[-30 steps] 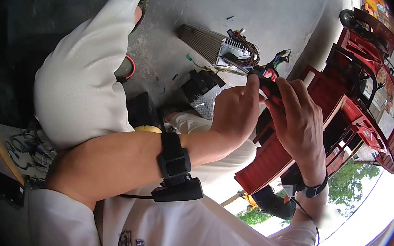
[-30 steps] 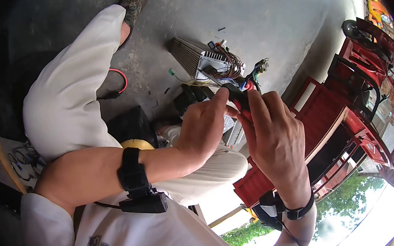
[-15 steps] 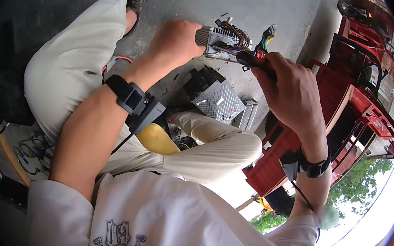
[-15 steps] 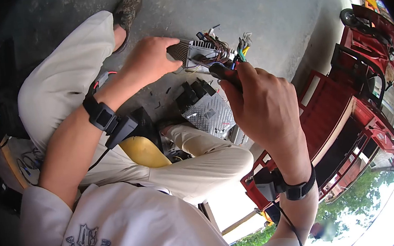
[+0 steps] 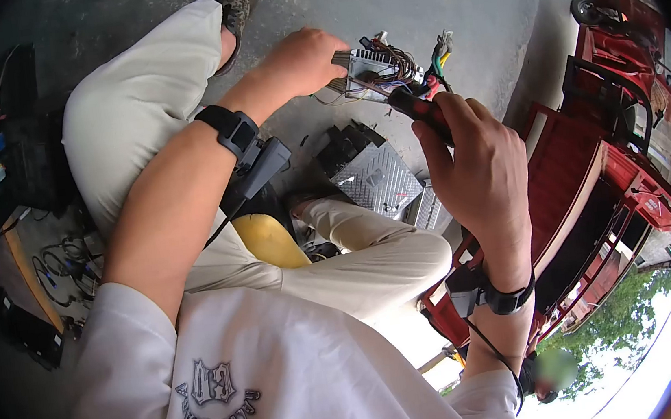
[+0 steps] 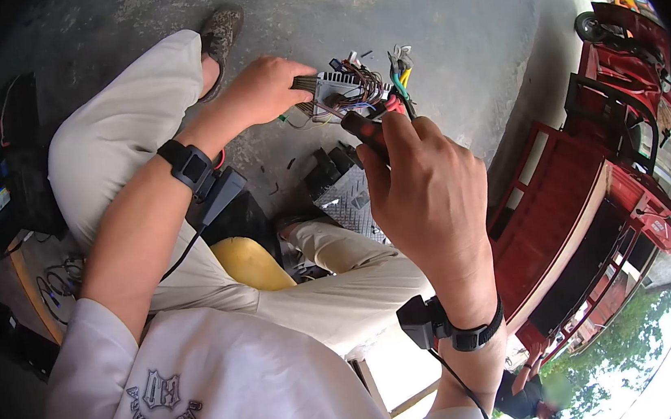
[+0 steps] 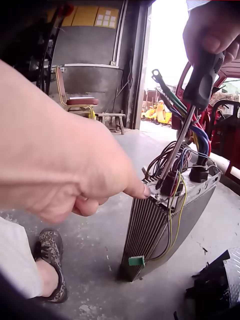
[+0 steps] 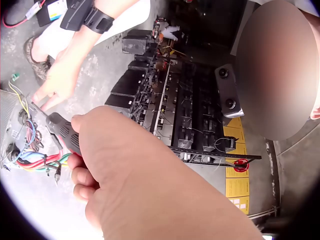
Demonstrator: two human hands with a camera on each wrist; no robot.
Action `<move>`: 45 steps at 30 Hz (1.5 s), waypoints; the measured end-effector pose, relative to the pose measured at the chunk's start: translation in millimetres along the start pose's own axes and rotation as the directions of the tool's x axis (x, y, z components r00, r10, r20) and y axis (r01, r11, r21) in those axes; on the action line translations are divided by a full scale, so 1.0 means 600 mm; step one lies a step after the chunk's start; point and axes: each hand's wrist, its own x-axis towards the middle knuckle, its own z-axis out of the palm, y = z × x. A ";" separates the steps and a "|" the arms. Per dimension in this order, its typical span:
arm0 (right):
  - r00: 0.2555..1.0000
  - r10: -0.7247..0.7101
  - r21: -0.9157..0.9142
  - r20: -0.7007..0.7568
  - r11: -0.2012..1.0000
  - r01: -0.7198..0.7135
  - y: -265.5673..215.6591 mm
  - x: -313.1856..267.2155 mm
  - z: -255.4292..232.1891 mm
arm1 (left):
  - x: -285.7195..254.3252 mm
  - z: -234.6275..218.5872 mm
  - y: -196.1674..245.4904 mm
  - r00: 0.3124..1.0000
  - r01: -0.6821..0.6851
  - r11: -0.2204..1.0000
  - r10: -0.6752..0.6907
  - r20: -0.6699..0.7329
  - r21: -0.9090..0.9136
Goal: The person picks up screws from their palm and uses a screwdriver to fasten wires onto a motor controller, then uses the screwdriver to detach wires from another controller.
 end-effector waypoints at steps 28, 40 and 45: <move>0.992 0.043 0.044 -0.115 0.998 -0.038 0.012 0.014 0.009 | 0.027 0.017 0.012 0.996 0.076 0.989 -0.080 -0.029 -0.124; 0.996 0.022 0.013 -0.090 1.000 -0.021 0.019 0.028 0.010 | 0.029 0.019 0.013 0.996 0.080 0.991 -0.084 -0.034 -0.110; 0.996 0.035 0.029 -0.084 0.999 -0.032 0.018 0.030 0.007 | 0.029 0.015 0.019 0.992 0.127 0.983 -0.128 0.004 -0.135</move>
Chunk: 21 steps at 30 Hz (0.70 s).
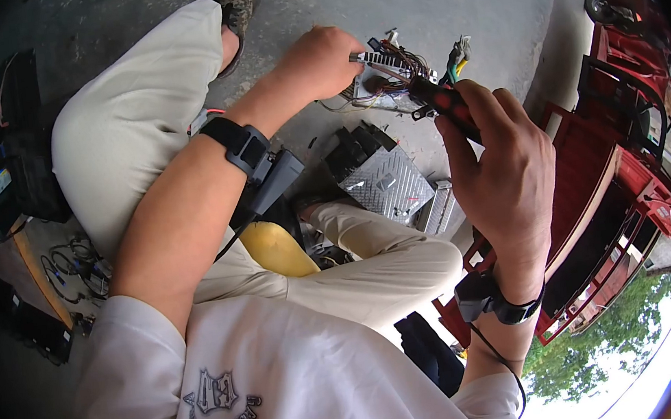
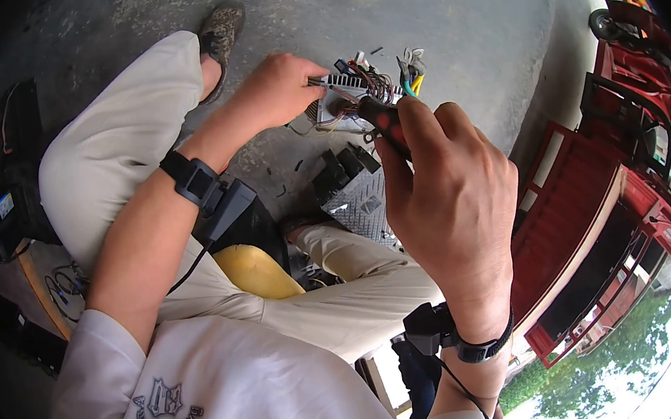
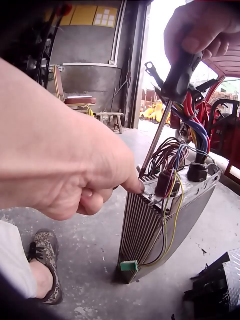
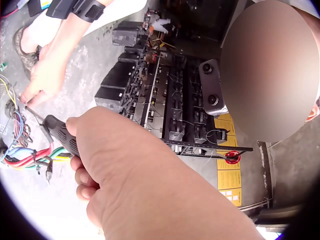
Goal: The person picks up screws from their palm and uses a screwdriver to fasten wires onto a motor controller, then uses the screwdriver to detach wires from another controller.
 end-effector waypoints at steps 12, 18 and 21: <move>1.000 -0.016 0.022 0.002 1.000 0.016 -0.001 0.006 0.002 | -0.002 0.000 0.003 1.000 0.015 1.000 -0.015 -0.009 -0.005; 0.999 0.005 0.006 0.046 1.000 -0.006 -0.002 0.009 -0.002 | -0.003 0.001 0.002 1.000 0.019 1.000 -0.019 -0.014 -0.018; 0.999 -0.013 0.000 0.043 1.000 0.013 -0.001 0.011 -0.002 | -0.002 0.001 0.001 1.000 0.023 1.000 -0.023 -0.021 -0.017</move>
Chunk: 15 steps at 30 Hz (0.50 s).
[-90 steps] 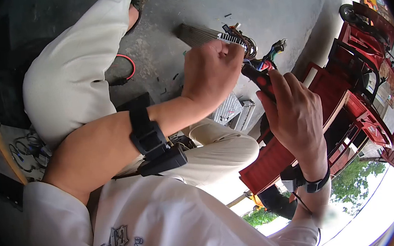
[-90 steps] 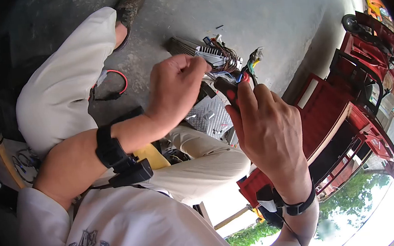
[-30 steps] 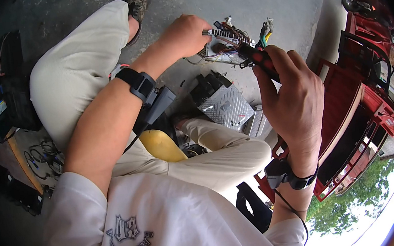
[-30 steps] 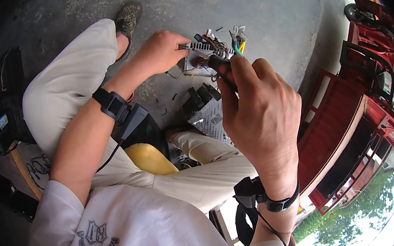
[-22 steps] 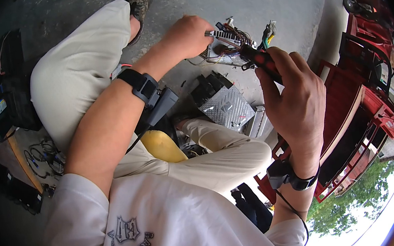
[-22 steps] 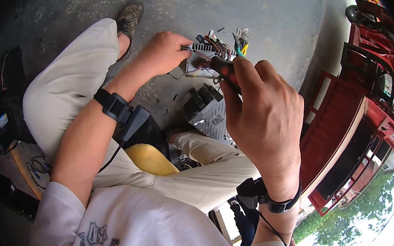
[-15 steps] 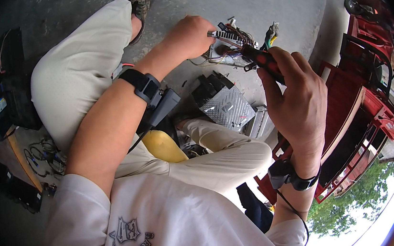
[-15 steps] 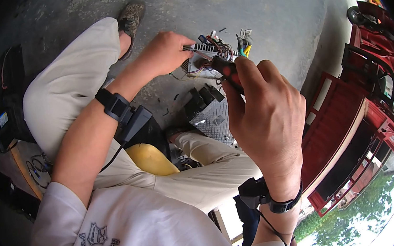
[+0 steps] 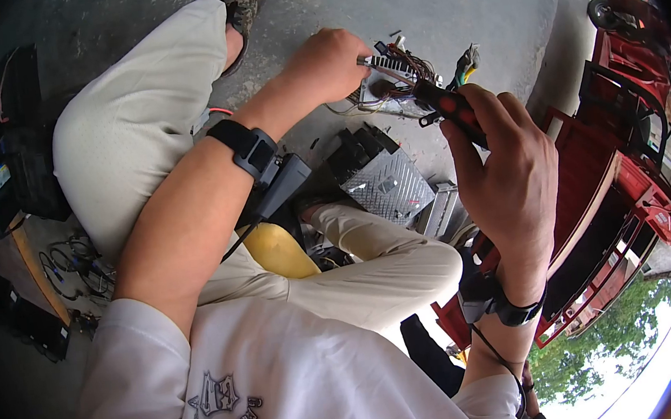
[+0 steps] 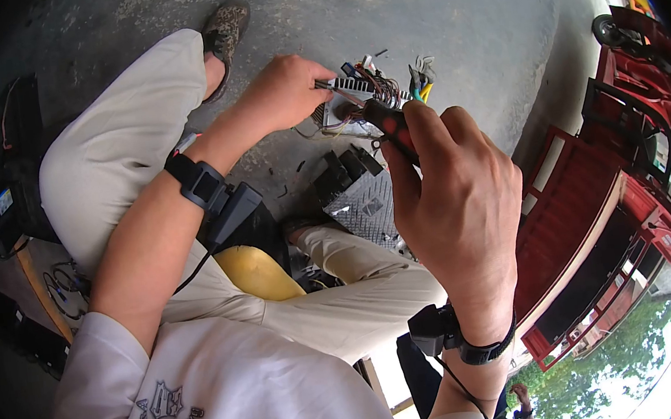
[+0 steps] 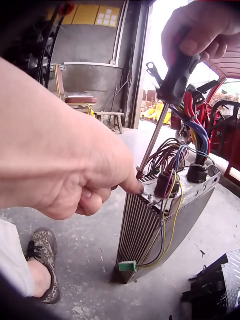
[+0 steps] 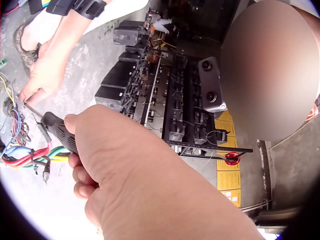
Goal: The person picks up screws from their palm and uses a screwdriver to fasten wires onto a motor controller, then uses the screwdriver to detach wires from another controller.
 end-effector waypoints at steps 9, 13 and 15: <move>1.000 -0.002 0.000 0.010 1.000 0.002 0.005 0.001 -0.002 | 0.000 0.000 0.003 1.000 0.002 1.000 -0.002 -0.005 -0.007; 0.999 -0.002 -0.001 0.032 1.000 0.002 0.003 0.004 -0.006 | -0.001 -0.001 0.004 1.000 0.000 1.000 -0.001 -0.019 -0.018; 0.999 -0.003 -0.032 0.051 0.999 0.004 0.002 0.007 -0.010 | -0.001 -0.006 0.007 1.000 0.027 0.999 -0.026 0.012 -0.031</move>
